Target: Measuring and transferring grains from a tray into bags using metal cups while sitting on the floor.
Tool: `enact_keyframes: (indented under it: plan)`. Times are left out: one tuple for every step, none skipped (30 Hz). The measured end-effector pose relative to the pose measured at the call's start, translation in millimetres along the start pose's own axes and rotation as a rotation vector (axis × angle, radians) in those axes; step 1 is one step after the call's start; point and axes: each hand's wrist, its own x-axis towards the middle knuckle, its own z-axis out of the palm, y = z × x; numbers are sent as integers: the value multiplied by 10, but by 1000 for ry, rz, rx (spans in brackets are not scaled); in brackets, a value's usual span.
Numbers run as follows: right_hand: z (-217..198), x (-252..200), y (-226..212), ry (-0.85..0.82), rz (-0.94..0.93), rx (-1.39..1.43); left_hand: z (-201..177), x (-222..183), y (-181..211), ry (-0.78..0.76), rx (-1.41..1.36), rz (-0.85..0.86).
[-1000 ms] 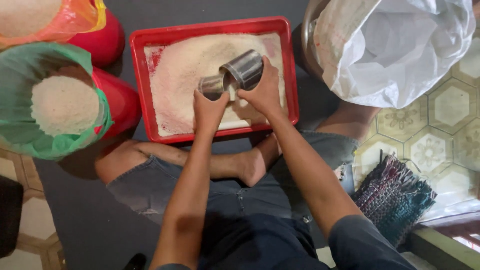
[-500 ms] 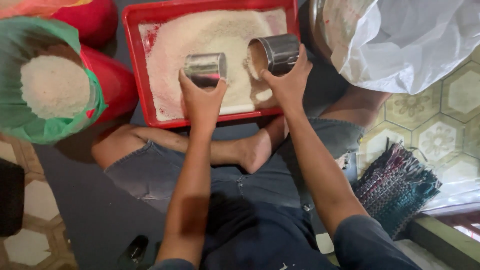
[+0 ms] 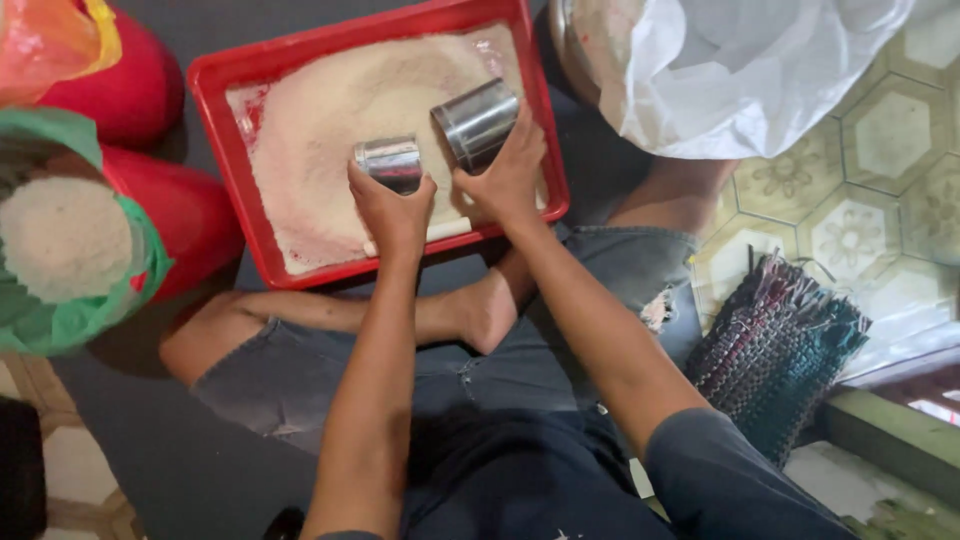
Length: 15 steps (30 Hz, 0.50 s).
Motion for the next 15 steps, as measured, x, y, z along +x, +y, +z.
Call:
enact_keyframes:
  plan:
    - [-47,24,-56,9,3,-4,96,21,-23,-5,-4,8]
    - [-84,51,-119,-17,100,51,186,43,-52,-8,-9,-58]
    - [-118,77,-185,-44,197,106,272,67,-83,-11,-14,-123]
    - [-139,79,-168,-41,194,108,218,59,-13,-7,-16,-121]
    - [-160,83,-150,-71,216,130,163,52,58,-55,-45,-161]
    - [-187,93,-127,-97,241,150,117,49,138,-106,-75,-199]
    - [-192,104,-98,-91,238,151,50,33,177,-105,-77,-193]
    - [-191,107,-74,-118,268,158,-25,13,209,-120,-90,-157]
    - [-188,110,-49,-145,298,164,-99,-7,239,-135,-104,-122]
    - [-201,124,-61,-145,296,169,-173,-23,240,-131,-101,-119]
    - [-211,138,-74,-129,307,197,-247,-38,238,-117,-105,-23]
    - [-224,142,-82,-114,317,222,-318,-63,232,-103,-109,72]
    - [-208,137,-30,-114,316,226,-373,-26,111,-101,-107,73]
    - [-194,133,25,-106,370,248,-426,6,-9,-87,-6,232]
    - [-177,128,76,-98,424,270,-482,39,-132,-73,97,391]
